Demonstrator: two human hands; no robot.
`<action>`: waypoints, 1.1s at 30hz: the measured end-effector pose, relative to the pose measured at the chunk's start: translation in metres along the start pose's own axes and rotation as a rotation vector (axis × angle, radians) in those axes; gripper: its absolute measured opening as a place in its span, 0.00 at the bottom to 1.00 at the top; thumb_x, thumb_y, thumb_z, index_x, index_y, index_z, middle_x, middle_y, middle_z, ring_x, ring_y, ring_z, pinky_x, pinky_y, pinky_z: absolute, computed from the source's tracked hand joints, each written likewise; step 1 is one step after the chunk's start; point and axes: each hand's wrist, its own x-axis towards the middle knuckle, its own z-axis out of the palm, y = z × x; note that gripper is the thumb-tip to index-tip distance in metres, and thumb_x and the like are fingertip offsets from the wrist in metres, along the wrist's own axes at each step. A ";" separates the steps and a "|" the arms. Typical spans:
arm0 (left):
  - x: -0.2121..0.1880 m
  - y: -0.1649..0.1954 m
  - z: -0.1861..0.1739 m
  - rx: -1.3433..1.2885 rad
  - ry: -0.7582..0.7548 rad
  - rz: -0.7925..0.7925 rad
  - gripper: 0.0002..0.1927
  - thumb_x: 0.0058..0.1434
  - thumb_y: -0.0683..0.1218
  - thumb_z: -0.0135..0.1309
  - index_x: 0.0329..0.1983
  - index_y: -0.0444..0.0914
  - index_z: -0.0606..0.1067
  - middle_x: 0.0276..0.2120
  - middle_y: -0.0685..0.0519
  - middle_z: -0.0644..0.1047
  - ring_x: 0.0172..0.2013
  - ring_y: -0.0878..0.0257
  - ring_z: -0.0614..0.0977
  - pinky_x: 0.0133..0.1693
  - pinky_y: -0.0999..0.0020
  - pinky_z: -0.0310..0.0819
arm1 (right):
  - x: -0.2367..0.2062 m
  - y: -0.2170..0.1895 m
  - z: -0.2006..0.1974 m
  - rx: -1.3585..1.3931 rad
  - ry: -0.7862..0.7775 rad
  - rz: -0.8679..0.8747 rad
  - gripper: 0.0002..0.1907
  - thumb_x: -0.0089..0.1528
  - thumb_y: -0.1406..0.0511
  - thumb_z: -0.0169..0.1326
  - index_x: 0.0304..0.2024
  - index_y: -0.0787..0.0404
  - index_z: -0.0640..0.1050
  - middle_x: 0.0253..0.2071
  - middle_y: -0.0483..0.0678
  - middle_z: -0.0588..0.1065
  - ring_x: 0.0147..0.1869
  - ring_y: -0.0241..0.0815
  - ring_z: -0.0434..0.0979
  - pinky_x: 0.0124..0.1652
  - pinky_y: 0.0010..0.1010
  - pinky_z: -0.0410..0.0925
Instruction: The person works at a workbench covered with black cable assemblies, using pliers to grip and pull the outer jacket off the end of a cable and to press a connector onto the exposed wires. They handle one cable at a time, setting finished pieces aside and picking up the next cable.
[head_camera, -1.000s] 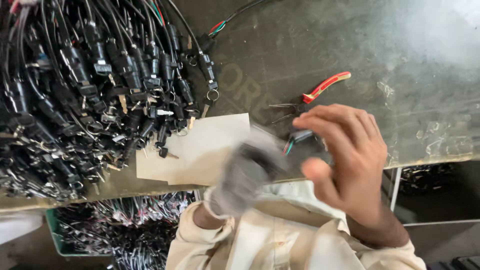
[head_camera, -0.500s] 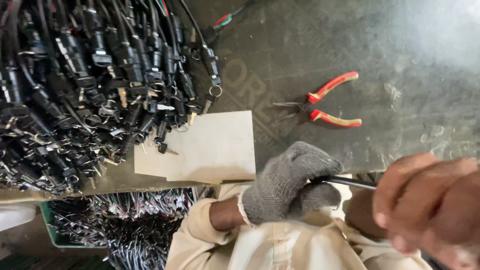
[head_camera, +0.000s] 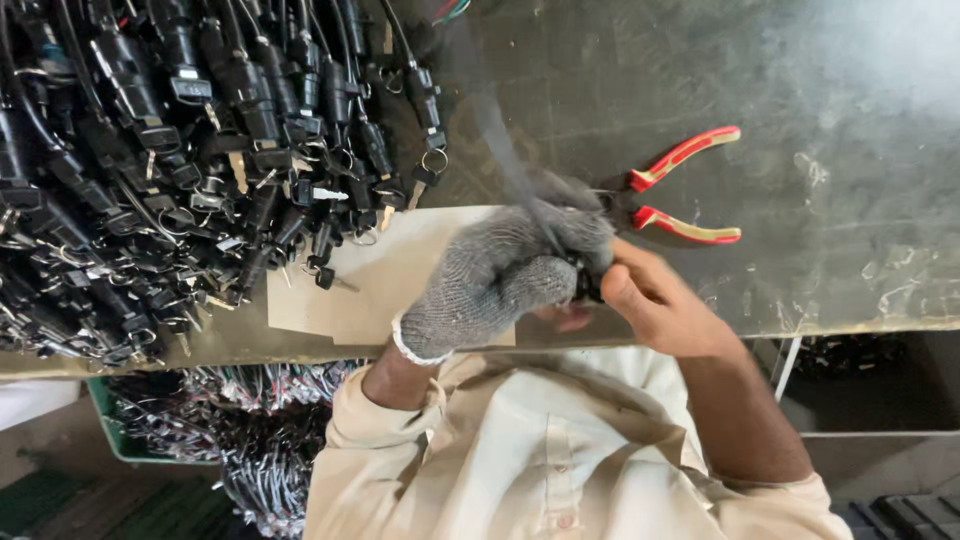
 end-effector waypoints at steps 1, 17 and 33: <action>-0.001 -0.003 0.001 -0.016 0.111 -0.059 0.14 0.71 0.48 0.59 0.55 0.37 0.76 0.50 0.53 0.80 0.49 0.64 0.80 0.55 0.67 0.76 | -0.006 0.010 -0.007 -0.125 0.092 0.024 0.21 0.70 0.54 0.48 0.52 0.65 0.77 0.38 0.47 0.76 0.42 0.39 0.74 0.43 0.35 0.69; -0.013 -0.004 0.034 0.223 0.502 -0.189 0.22 0.48 0.46 0.78 0.42 0.39 0.80 0.38 0.52 0.81 0.39 0.58 0.78 0.43 0.67 0.72 | -0.010 0.027 -0.014 -0.879 0.360 -0.530 0.22 0.73 0.53 0.44 0.56 0.63 0.72 0.45 0.50 0.72 0.51 0.46 0.69 0.59 0.39 0.58; -0.012 -0.006 0.026 0.331 0.304 -0.111 0.35 0.68 0.50 0.64 0.74 0.36 0.64 0.49 0.55 0.85 0.42 0.68 0.89 0.47 0.75 0.83 | -0.015 0.039 0.003 -0.690 0.418 -0.399 0.21 0.74 0.58 0.46 0.61 0.68 0.70 0.38 0.49 0.69 0.37 0.40 0.68 0.39 0.28 0.64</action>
